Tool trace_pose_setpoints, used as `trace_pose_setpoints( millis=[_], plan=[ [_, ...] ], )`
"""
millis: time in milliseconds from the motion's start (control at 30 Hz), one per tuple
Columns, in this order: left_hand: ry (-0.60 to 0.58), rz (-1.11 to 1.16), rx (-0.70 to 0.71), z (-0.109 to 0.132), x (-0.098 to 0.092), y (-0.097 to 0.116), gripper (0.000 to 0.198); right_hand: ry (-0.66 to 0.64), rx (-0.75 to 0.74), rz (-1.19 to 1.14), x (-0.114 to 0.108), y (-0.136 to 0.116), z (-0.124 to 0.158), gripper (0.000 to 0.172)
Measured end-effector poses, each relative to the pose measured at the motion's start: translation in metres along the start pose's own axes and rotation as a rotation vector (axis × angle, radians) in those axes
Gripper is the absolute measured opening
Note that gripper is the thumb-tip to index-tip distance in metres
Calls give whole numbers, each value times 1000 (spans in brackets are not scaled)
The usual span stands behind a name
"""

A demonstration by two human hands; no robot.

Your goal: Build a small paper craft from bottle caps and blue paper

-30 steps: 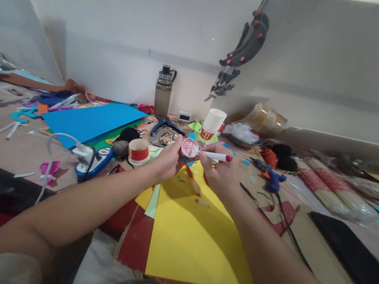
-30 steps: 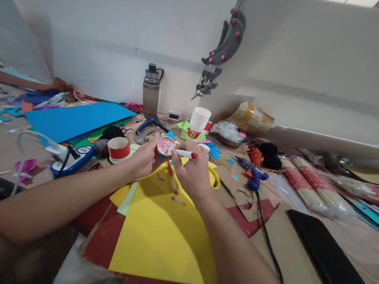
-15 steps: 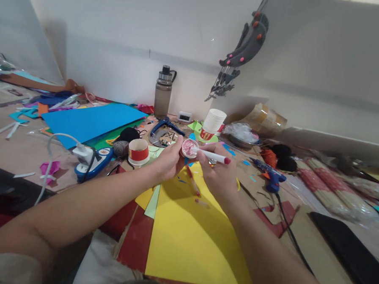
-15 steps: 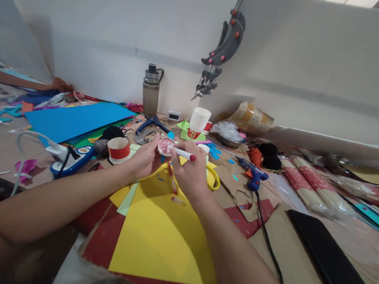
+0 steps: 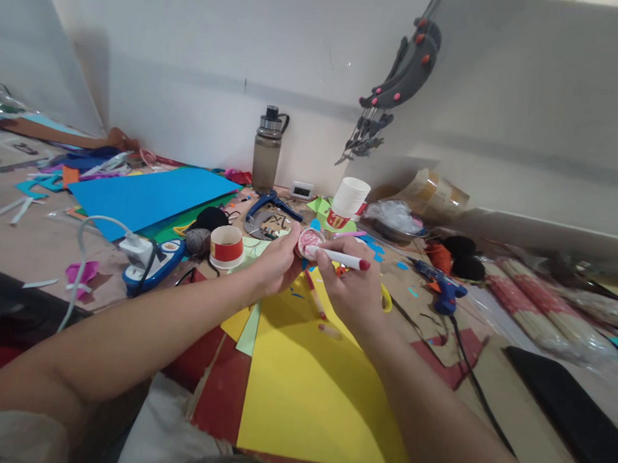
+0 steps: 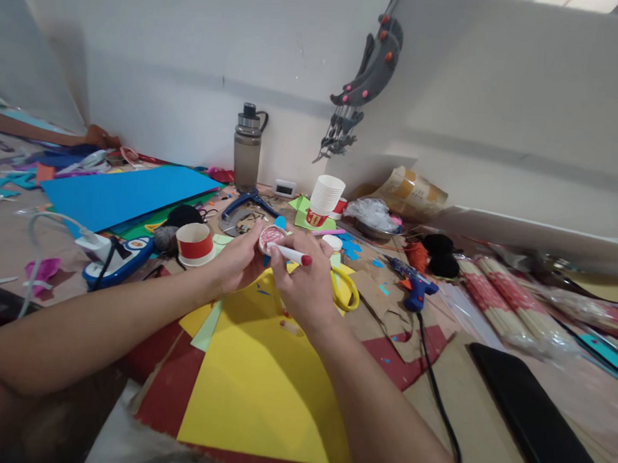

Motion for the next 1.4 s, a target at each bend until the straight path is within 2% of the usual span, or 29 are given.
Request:
trace_pose_setpoints(
  millis=[133, 267, 433, 533, 1233, 1400],
  plan=[
    [-1, 23, -3, 0, 0, 0, 33, 33, 32, 13, -1, 2, 0, 13],
    [0, 24, 2, -1, 0, 0, 33, 15, -22, 33, 0, 1, 0, 14],
    [10, 29, -3, 1, 3, 2, 35, 37, 37, 3, -1, 2, -1, 14],
    [-2, 27, -1, 3, 4, 2, 33, 15, 26, -13, 0, 3, -1, 14],
    [-35, 49, 7, 3, 4, 0, 31, 85, 1, 89, -1, 8, -1, 12],
    [-6, 43, -3, 4, 4, 2, 33, 44, 39, 29, -1, 8, -1, 13]
  ],
)
Point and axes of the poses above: each hand's wrist, its own z-axis away from the middle knuckle, its own x-axis out of the palm, y = z × x, the point moved 2 cm from there along -z, towards the middle knuckle, and after that the axes turned 4 degrees about y, right-handed, at the moved point
